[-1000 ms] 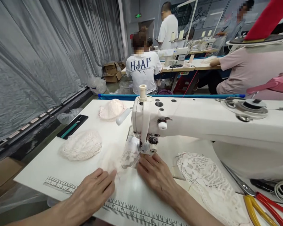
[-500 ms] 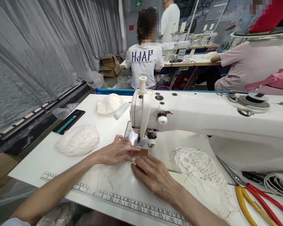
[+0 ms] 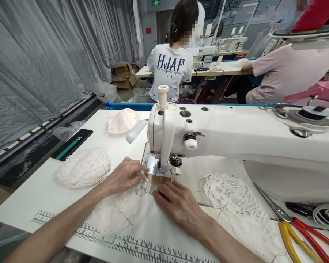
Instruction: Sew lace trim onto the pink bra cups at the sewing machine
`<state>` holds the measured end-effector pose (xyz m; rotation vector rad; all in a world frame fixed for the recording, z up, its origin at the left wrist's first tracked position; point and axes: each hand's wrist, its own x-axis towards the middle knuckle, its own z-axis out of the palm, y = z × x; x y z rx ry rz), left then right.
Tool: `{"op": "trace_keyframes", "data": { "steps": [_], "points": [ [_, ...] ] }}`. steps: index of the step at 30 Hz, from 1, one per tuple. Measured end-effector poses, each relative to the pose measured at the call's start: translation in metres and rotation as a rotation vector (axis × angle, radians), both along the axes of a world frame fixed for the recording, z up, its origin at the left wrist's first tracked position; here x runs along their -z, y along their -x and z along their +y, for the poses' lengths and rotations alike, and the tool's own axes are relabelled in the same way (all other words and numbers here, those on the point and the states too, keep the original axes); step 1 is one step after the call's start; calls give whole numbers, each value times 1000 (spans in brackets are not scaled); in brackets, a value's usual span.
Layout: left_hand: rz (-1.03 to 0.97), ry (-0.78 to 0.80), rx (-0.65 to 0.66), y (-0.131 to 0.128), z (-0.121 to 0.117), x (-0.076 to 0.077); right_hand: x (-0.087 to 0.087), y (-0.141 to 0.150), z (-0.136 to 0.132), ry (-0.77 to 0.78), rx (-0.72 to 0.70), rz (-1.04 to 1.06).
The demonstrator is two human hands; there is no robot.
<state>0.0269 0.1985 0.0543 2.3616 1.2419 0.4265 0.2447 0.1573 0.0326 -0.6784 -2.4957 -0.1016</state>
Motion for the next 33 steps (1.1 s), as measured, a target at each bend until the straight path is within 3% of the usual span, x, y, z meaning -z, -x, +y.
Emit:
{"op": "trace_keyframes", "data": {
  "steps": [19,24,27,33],
  "points": [
    [51,-170,39,-1,1,13,1,3,3,-42,5,-63],
    [109,-434,-55,-8,5,13,3,1,2,-61,49,-69],
    [118,-578,-97,-15,-4,7,6,0,0,-77,82,-53],
    [219,-431,44,-26,-34,0,8,0,-2,-76,118,-22]
  ]
}}
